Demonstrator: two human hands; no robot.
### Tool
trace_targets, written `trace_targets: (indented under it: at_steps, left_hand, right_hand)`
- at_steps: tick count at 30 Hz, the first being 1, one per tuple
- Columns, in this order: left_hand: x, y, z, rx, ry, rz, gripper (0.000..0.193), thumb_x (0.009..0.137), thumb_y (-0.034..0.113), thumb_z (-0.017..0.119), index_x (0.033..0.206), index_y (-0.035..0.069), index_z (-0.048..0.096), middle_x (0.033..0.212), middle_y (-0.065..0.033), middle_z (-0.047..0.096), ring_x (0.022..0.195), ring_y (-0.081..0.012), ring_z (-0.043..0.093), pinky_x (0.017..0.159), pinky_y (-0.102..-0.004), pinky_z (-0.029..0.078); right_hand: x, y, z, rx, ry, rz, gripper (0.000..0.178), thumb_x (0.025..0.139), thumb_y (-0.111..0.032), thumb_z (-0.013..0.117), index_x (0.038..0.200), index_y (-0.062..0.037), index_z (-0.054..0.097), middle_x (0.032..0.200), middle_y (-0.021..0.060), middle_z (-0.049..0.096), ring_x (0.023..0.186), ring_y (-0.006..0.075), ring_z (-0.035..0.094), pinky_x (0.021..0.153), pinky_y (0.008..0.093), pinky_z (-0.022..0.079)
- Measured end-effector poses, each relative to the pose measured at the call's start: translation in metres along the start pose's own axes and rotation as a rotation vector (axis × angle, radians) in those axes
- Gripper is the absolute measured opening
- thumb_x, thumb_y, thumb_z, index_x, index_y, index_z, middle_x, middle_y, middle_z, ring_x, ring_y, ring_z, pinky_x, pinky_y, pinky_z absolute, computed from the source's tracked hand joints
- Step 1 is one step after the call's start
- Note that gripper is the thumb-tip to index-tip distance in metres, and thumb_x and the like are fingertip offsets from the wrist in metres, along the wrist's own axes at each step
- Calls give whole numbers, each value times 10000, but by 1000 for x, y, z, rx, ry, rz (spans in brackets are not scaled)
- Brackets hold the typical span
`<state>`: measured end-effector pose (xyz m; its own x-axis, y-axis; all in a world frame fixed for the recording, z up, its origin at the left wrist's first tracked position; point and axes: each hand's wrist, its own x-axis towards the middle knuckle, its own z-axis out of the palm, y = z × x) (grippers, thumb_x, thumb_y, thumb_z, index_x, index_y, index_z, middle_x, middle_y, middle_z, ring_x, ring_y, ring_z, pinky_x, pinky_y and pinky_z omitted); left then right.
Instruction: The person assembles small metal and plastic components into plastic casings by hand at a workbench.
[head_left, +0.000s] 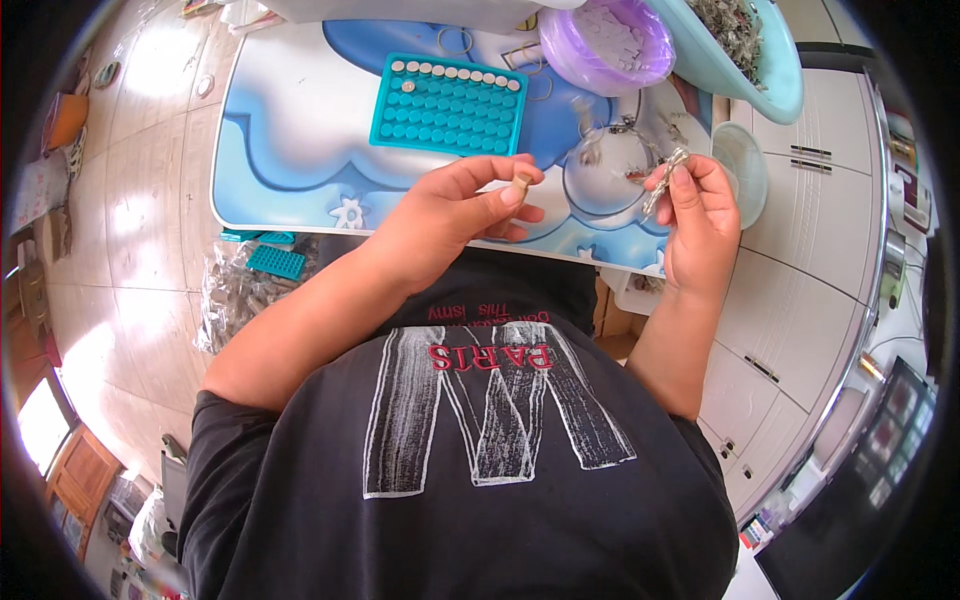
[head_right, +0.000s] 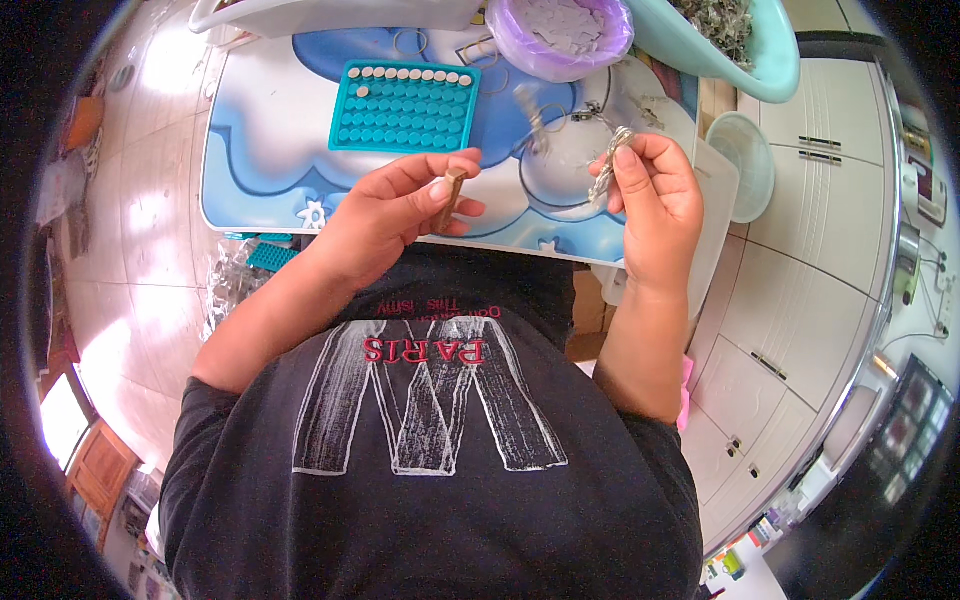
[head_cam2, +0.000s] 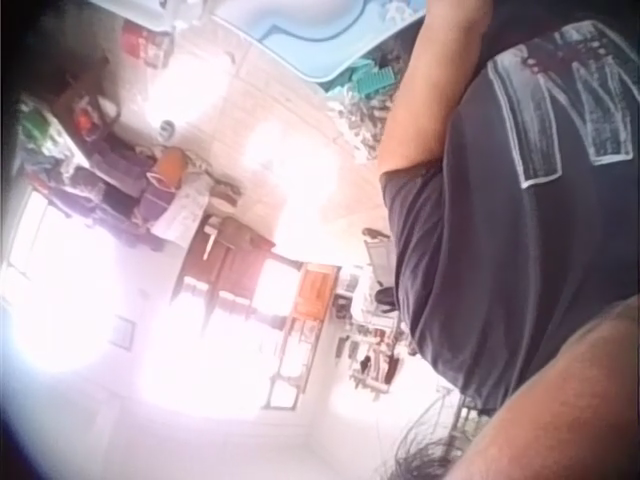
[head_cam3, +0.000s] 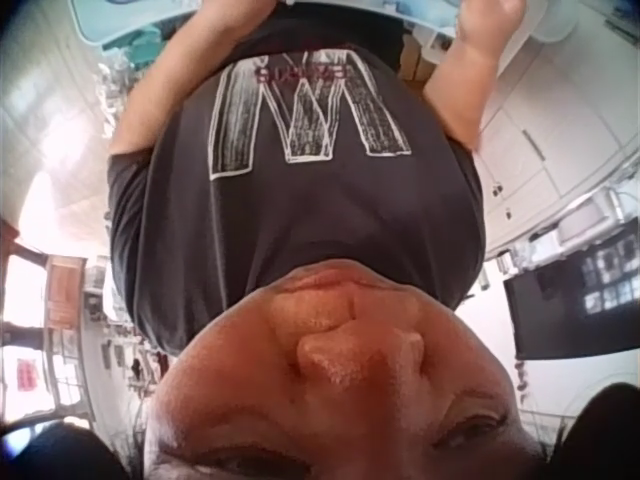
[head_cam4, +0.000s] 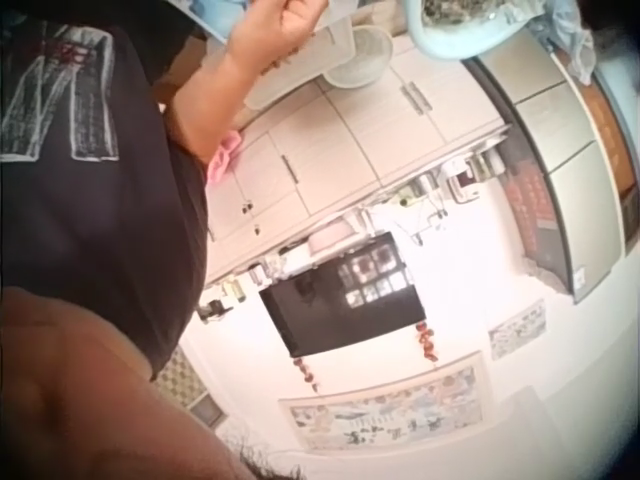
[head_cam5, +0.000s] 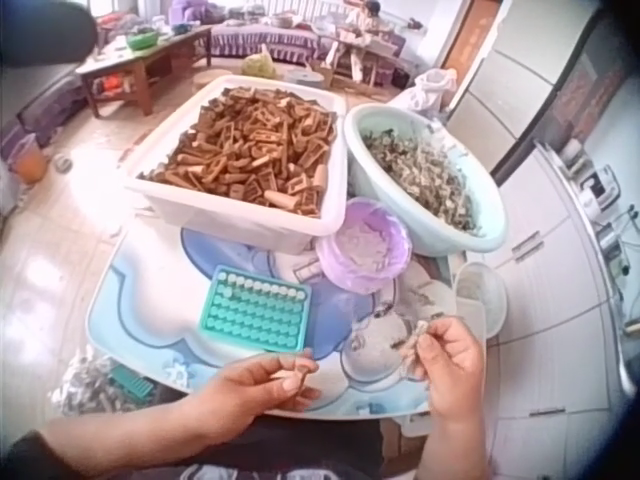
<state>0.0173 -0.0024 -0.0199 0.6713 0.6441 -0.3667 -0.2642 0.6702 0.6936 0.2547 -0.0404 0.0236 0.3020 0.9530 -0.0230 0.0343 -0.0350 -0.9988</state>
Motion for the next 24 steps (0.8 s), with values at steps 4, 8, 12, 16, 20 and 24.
trace_targets:
  at_steps: [4,8,12,16,20,24]
  left_hand:
    - [13,1,7,25,-38,11,317,935,205,532,1203,34,523,1388,-107,387,1045,-207,585,869,-308,473]
    - [23,0,12,-54,-41,-51,325,937,204,528,1207,24,515,1316,-96,460,1049,-208,584,869,-309,473]
    - [25,1,13,-123,-67,-99,330,941,197,515,1216,17,506,1215,-85,537,1064,-217,579,878,-317,476]
    - [22,-5,14,-311,-154,-143,337,944,211,498,1221,19,502,1236,-101,535,1121,-236,550,952,-348,449]
    - [20,-8,11,-357,-193,-71,354,939,237,503,1222,25,499,1281,-125,510,1161,-251,524,1001,-384,415]
    - [14,-2,2,-479,-253,28,383,933,246,510,1249,34,470,1303,-162,487,1174,-262,513,1017,-424,396]
  right_hand:
    - [-3,1,0,164,-61,135,125,897,-129,585,963,-26,556,797,88,647,554,55,451,521,170,355]
    - [-6,3,-3,221,-115,176,129,896,-128,582,971,-26,559,795,95,645,552,57,453,519,170,356]
    - [-10,-1,-8,220,-40,154,145,896,-125,578,986,-13,554,799,97,644,556,62,464,513,175,362]
    - [-21,1,-2,244,-60,104,130,900,-112,569,986,-16,552,817,102,647,574,65,489,519,174,378]
    - [-39,12,17,199,-174,116,108,903,-85,560,986,-20,539,849,116,650,606,70,513,556,177,421]
    - [-52,18,33,161,-282,91,115,905,-37,539,1004,-7,488,954,148,641,688,105,567,644,217,483]
